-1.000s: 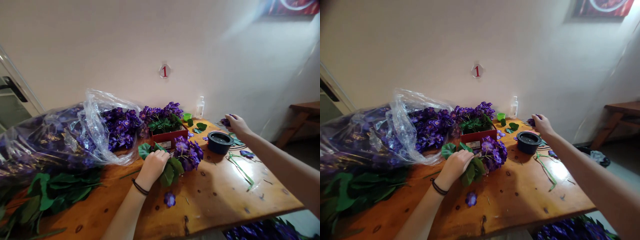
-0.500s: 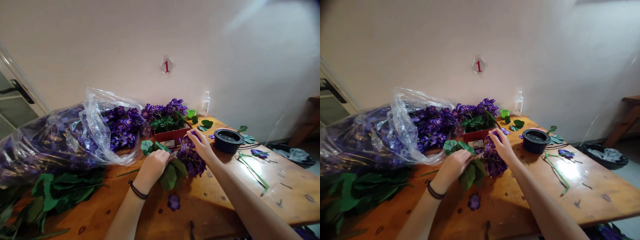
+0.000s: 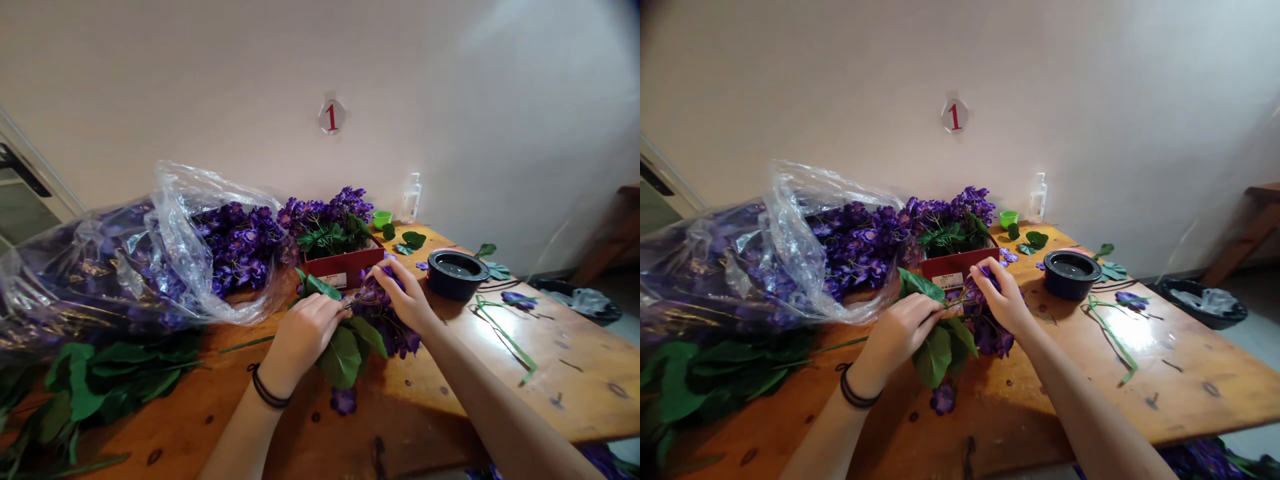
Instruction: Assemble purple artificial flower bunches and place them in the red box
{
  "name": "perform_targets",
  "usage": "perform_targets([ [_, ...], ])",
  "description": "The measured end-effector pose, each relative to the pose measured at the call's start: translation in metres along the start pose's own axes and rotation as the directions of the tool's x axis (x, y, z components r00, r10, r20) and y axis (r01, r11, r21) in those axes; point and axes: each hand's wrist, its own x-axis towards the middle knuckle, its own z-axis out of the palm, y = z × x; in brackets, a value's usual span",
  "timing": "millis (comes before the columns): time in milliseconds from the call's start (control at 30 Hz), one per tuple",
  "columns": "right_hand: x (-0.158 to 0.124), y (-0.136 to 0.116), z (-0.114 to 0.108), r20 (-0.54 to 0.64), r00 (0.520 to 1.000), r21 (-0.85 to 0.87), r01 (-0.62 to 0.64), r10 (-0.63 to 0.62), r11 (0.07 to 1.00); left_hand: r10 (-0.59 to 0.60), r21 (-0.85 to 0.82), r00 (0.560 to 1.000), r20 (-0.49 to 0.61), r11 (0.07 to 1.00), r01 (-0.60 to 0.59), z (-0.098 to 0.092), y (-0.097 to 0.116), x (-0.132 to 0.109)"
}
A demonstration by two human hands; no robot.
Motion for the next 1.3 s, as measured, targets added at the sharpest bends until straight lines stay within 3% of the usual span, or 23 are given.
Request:
perform_targets([
  [333,-0.0014,0.0019,0.0001,0.001,1.000,-0.002,-0.030,0.030,1.000,-0.038,0.001,0.999,0.008,0.999,0.038,0.0016,-0.0010,-0.0020],
  [1300,-0.0013,0.0020,-0.0004,0.025,1.000,-0.054,-0.005,0.007,0.999,0.008,0.042,1.000,0.001,0.999,-0.008,-0.0003,-0.0023,0.0002],
])
